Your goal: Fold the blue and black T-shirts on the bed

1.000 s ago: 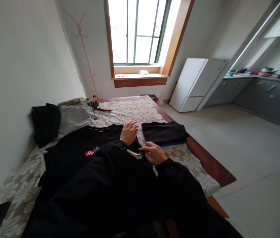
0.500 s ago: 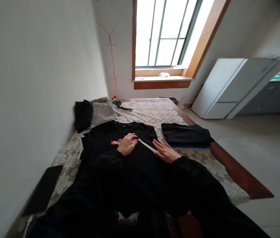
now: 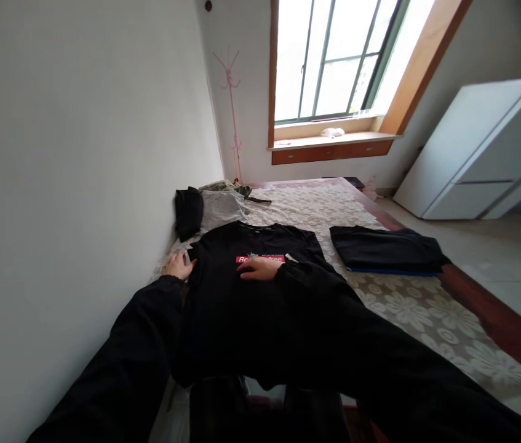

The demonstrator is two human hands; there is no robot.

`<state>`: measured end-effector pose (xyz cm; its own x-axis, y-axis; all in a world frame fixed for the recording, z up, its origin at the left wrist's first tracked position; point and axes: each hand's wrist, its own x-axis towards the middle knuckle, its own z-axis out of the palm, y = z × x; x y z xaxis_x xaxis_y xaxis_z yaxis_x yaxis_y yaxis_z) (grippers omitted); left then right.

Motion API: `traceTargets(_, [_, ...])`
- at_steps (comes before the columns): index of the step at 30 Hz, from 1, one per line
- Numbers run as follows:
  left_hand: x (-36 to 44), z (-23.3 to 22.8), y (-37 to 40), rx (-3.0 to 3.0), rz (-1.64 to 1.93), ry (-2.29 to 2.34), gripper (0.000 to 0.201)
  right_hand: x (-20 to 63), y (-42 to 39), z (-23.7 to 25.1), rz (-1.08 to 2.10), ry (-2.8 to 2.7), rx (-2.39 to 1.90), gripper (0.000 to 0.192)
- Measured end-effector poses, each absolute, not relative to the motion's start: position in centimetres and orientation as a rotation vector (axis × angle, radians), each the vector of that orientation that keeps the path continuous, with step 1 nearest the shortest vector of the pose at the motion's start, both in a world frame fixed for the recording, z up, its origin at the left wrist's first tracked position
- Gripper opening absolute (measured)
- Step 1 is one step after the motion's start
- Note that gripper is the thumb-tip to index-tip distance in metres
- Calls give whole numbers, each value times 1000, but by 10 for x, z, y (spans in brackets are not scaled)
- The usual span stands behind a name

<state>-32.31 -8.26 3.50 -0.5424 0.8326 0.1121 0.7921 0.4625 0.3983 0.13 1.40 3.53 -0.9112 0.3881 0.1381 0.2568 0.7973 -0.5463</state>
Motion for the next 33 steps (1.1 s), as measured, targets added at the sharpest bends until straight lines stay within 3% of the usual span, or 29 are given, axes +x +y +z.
traceTargets(8, [-319,32,-73,1449,689,2625,21,6,3,-4,679,-2424,-556,22])
traceTargets(13, [-334,37,-77,1216,803,2638,24,6,9,-6,775,-2370,-574,22])
traceTargets(24, [-322,42,-88,908,958,2490,9,9,7,-4,763,-2382,-518,20])
traceTargets(33, [-272,57,-97,1200,1203,2407,49,10,7,-3,799,-2349,-525,15])
